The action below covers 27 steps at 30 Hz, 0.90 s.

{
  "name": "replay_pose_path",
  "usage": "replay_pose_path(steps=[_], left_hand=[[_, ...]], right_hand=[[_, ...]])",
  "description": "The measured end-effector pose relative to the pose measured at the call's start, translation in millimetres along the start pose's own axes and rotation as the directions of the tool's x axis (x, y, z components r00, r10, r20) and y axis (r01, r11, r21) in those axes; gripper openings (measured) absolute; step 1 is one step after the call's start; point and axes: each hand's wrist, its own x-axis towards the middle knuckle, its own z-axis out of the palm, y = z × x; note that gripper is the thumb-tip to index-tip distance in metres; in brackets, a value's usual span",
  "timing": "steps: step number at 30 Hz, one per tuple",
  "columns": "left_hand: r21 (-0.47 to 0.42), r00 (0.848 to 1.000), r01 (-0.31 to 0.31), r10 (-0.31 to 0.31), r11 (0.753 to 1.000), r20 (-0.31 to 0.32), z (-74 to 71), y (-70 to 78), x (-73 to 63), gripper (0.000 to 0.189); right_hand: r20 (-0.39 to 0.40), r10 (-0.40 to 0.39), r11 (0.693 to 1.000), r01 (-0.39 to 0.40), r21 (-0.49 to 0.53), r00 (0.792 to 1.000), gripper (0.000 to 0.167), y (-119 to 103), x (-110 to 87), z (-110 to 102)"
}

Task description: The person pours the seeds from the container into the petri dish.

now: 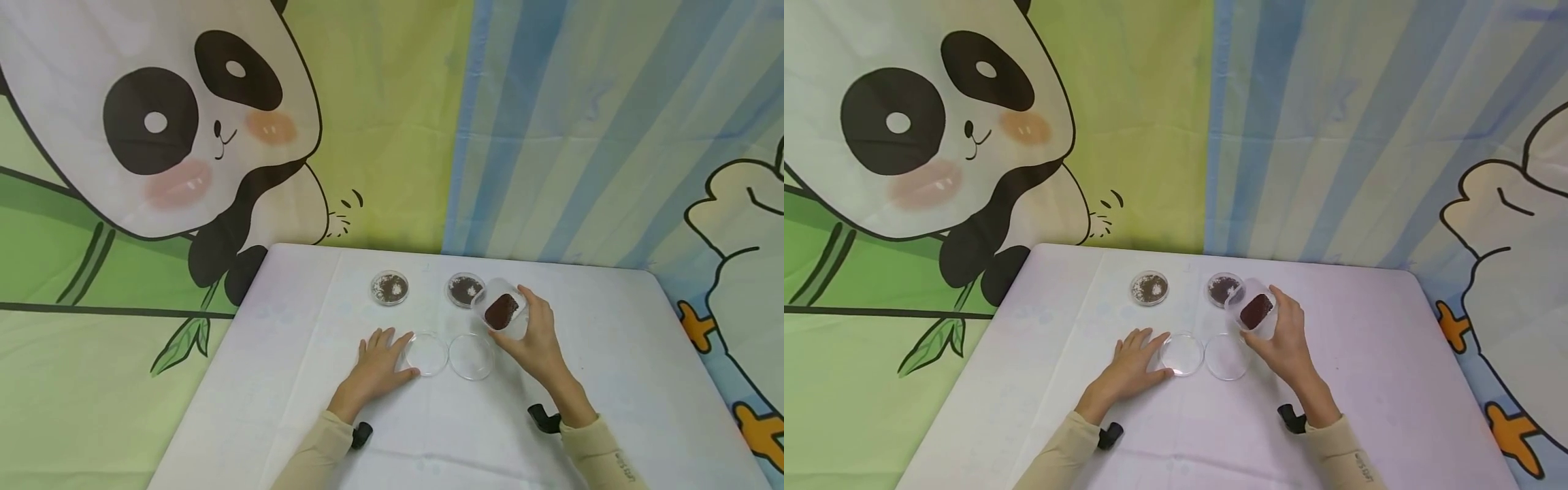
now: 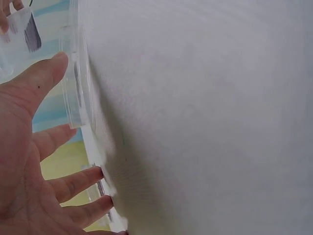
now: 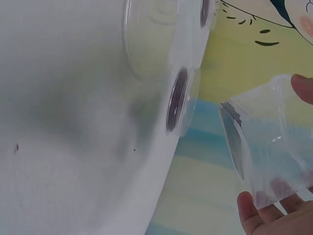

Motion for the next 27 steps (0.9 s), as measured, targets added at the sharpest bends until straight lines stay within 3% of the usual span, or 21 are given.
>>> replay_pose_path(steps=[9, 18, 22, 27], left_hand=[[0.002, 1.000, -0.007, 0.007, 1.000, -0.009, 0.0, 0.1, -0.4, 0.075], [0.010, 1.000, -0.009, 0.009, 1.000, -0.016, 2.2, -1.4, 0.6, 0.075], [0.012, 1.000, -0.008, 0.009, 1.000, -0.018, 2.3, -1.7, 1.0, 0.075], [0.010, 1.000, -0.010, 0.010, 1.000, -0.027, 2.7, -1.6, 0.6, 0.075]], right_hand=[[0.099, -0.181, 0.981, 0.187, -0.059, 0.979, 0.104, -6.1, -2.9, 10.1], [0.153, -0.354, 0.917, 0.375, -0.138, 0.922, 0.106, -14.5, -3.6, 18.0], [0.152, -0.410, 0.887, 0.432, -0.162, 0.899, 0.106, -15.2, -4.5, 22.7], [0.169, -0.432, 0.869, 0.459, -0.185, 0.886, 0.102, -16.3, -5.5, 28.7]])
